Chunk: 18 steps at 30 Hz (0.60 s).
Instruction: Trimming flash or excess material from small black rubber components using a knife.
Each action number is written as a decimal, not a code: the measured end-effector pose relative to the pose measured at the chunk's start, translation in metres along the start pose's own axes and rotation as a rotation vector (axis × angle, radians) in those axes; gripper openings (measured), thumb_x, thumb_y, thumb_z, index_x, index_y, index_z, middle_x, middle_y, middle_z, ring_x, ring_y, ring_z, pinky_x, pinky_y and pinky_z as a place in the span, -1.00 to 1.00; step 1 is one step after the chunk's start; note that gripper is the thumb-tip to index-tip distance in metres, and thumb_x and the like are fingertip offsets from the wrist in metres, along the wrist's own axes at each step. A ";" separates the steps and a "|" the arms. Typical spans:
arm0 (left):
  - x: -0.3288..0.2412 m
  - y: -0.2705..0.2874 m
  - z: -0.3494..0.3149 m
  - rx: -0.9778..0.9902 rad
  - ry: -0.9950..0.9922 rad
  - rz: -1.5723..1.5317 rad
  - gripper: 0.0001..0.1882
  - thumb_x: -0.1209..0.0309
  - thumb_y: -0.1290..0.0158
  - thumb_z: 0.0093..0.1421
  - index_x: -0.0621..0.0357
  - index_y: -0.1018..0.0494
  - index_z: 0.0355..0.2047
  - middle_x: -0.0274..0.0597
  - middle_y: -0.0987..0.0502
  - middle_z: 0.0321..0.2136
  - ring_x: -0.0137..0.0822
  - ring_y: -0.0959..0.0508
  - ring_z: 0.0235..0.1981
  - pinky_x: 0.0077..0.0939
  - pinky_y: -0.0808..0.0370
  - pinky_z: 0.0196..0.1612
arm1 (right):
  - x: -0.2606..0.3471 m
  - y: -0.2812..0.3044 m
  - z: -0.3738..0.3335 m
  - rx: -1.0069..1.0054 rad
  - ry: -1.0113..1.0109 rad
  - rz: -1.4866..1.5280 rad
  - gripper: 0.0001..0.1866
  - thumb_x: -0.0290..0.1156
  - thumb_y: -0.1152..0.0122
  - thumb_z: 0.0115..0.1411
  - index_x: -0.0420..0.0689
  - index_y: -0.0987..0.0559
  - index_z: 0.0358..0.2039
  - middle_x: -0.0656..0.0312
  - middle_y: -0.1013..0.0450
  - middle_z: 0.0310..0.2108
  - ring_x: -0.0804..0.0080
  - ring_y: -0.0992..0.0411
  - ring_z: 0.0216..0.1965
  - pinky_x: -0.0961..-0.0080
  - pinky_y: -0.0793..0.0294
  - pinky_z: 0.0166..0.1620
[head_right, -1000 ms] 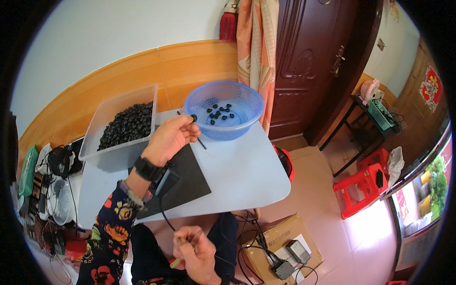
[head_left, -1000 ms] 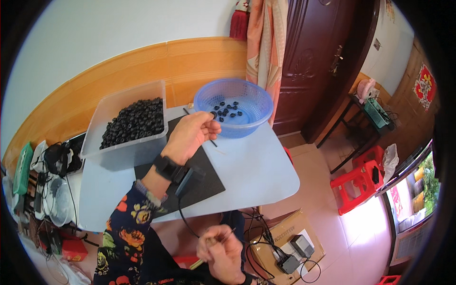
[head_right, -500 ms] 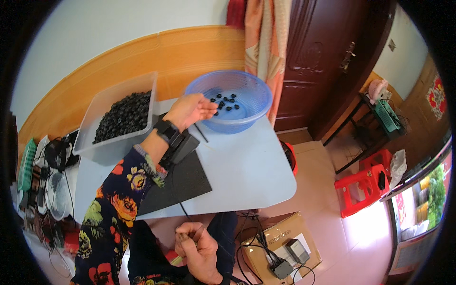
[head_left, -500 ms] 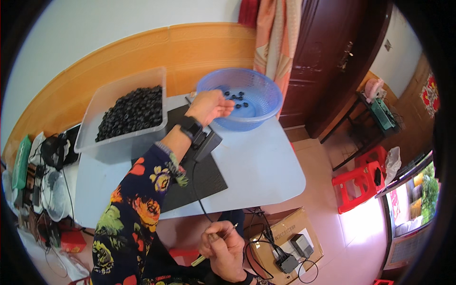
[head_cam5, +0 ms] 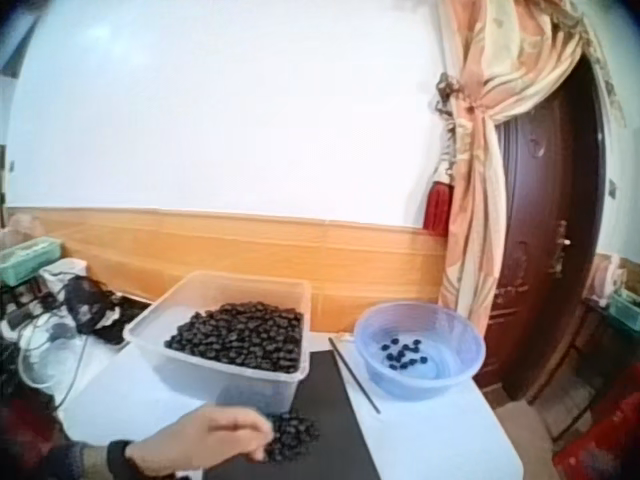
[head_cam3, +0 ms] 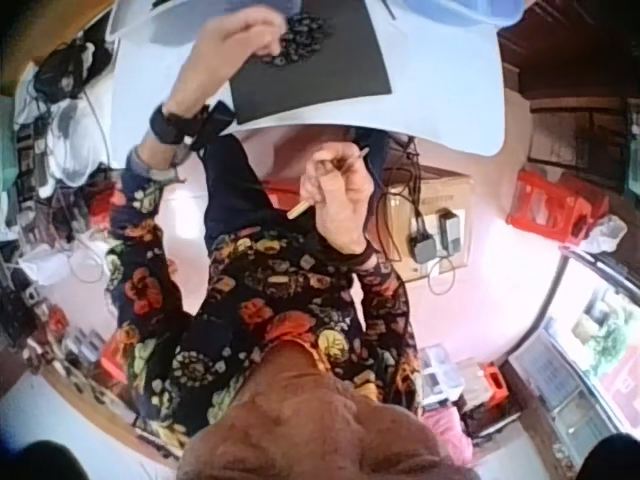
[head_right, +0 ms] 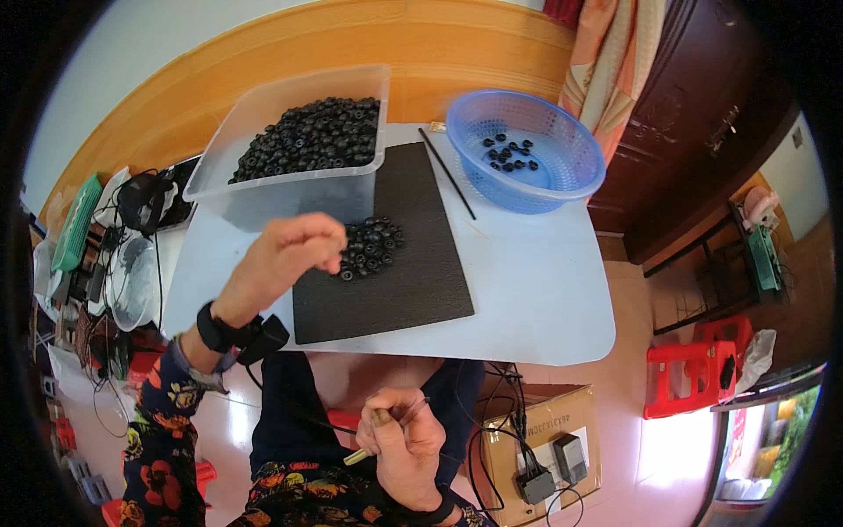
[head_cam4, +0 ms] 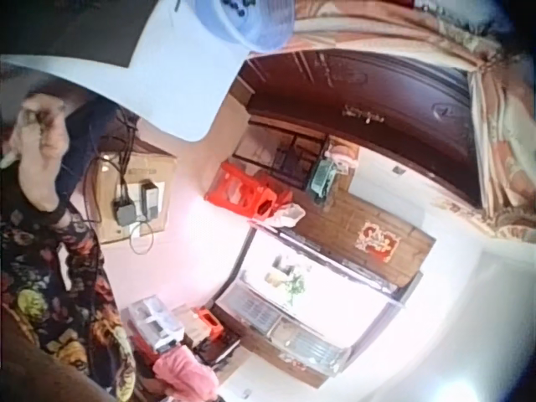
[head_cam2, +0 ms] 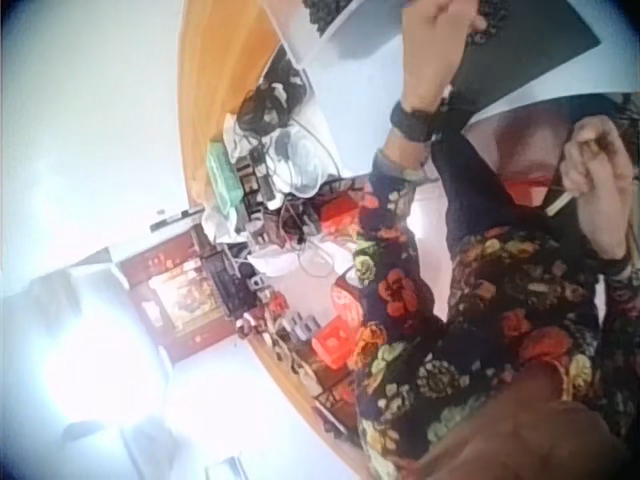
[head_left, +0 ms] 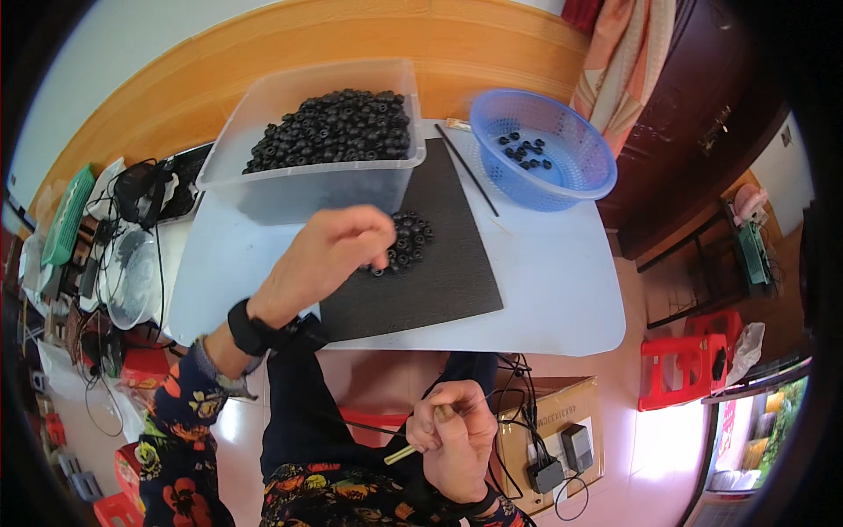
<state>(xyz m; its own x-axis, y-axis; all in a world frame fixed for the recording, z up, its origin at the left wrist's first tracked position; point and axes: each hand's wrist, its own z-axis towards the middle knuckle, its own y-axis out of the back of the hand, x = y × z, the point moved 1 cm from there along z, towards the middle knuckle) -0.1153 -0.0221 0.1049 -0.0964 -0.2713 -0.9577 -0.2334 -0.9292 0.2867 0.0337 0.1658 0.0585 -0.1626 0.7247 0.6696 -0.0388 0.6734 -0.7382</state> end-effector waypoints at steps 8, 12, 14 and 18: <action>0.083 0.003 -0.033 -0.305 -0.065 0.354 -0.84 0.49 -0.03 0.08 0.20 -0.45 -0.30 -0.28 -0.45 -0.56 -0.41 -0.43 -0.45 -0.58 -0.36 -0.32 | -0.012 -0.013 0.002 0.014 -0.052 -0.027 -0.90 -0.58 0.04 0.26 -0.19 -0.37 -0.20 0.26 -0.25 -0.53 0.65 -0.10 -0.64 0.67 -0.13 -0.56; 0.079 -0.008 -0.024 -0.286 -0.162 0.595 -0.76 0.47 -0.08 0.01 0.19 -0.45 -0.27 -0.16 -0.39 -0.56 -0.15 -0.34 -0.41 -0.32 -0.31 -0.31 | -0.017 -0.015 0.002 0.012 -0.074 -0.021 -0.91 -0.56 0.02 0.26 -0.19 -0.38 -0.21 0.27 -0.25 -0.55 0.65 -0.10 -0.64 0.67 -0.12 -0.57; 0.072 -0.011 -0.021 -0.316 -0.133 0.623 -0.75 0.46 -0.08 0.00 0.18 -0.45 -0.25 -0.15 -0.40 -0.54 -0.13 -0.34 -0.40 -0.30 -0.30 -0.28 | -0.018 -0.016 0.002 0.009 -0.082 -0.021 -0.91 -0.56 0.02 0.26 -0.20 -0.38 -0.22 0.27 -0.24 -0.55 0.65 -0.10 -0.64 0.67 -0.11 -0.57; 0.079 -0.012 -0.022 -0.274 -0.164 0.720 -0.74 0.48 -0.08 -0.01 0.16 -0.46 -0.25 -0.13 -0.39 -0.53 -0.12 -0.34 -0.40 -0.29 -0.30 -0.28 | -0.018 -0.014 0.002 0.025 -0.086 -0.011 -0.91 -0.56 0.02 0.26 -0.21 -0.37 -0.22 0.27 -0.25 -0.55 0.65 -0.10 -0.63 0.67 -0.12 -0.56</action>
<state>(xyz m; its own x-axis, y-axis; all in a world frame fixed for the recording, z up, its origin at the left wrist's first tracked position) -0.0992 -0.0377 0.0253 -0.2801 -0.8090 -0.5167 0.1857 -0.5738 0.7977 0.0353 0.1433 0.0567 -0.2461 0.7015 0.6688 -0.0650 0.6765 -0.7335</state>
